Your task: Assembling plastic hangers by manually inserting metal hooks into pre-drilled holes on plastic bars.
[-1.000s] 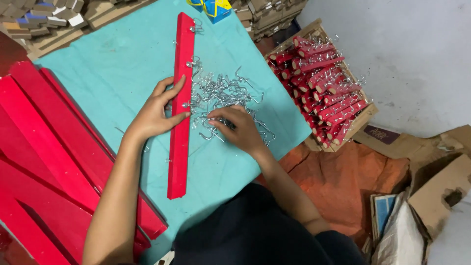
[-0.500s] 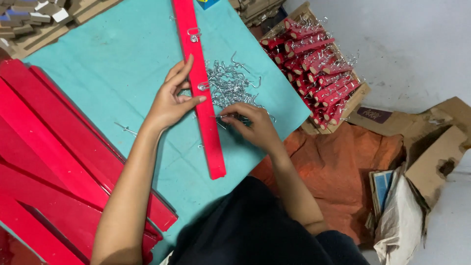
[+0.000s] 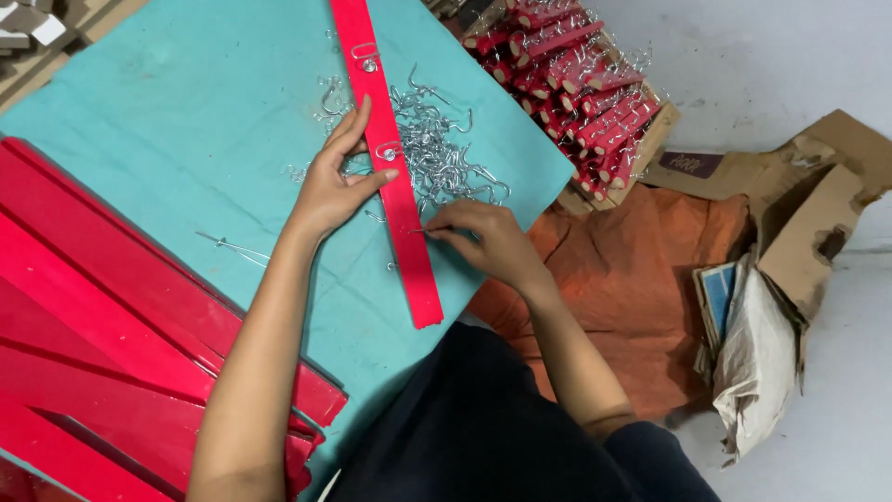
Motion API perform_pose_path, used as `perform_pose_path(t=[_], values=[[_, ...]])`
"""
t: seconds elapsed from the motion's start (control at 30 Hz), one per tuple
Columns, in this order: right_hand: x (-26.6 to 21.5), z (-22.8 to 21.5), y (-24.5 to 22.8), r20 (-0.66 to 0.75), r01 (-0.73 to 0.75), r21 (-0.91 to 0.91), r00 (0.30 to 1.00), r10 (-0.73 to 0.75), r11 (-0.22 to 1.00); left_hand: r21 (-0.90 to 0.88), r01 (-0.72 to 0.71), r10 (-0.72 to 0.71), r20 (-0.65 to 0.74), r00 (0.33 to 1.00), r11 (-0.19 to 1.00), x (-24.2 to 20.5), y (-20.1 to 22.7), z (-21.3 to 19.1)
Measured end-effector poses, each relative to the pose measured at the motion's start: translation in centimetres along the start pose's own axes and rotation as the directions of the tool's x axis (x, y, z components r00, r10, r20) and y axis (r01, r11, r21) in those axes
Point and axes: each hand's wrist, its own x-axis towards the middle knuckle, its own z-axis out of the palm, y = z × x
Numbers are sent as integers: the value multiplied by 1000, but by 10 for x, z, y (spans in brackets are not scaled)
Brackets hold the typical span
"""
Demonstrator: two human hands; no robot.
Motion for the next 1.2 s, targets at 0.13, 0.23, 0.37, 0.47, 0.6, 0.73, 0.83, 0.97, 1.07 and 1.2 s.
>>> perform_pose_path(t=[0.13,0.23,0.37,0.47,0.6,0.73,0.83,0.97,1.07,1.2], values=[[-5,1,-9,2,-38,-41,999,38,998,-15,9,-9,-8,1000,1000,-3,2,1],[-5,2,-12,-6,-50,-51,999,50,997,-31,-3,3,-9,1000,1000,-2,2,1],[-10,5,-10,-10,-27,-71,1000,26,997,4,15,-15,9,1000,1000,-3,8,1],[-8,6,-12,-10,2,-121,1000,-3,993,73,49,-50,17,999,996,-3,15,0],[-5,7,-12,10,13,-131,1000,-12,991,66,58,-59,18,998,996,-3,15,-1],[-5,10,-13,-12,-68,-120,998,68,990,-54,-18,18,-5,1000,998,-1,-3,-1],[-1,14,-17,49,-32,-264,998,46,964,-41,-22,21,-5,1000,999,-1,-2,-2],[9,26,-27,115,-12,-481,990,76,877,-5,4,-4,13,1000,1000,-1,-1,-1],[25,27,-45,171,-15,-542,977,128,840,-24,5,-5,-1,1000,1000,1,-4,-1],[35,25,-55,232,-10,-598,955,186,801,-30,15,-16,-19,1000,999,1,0,0]])
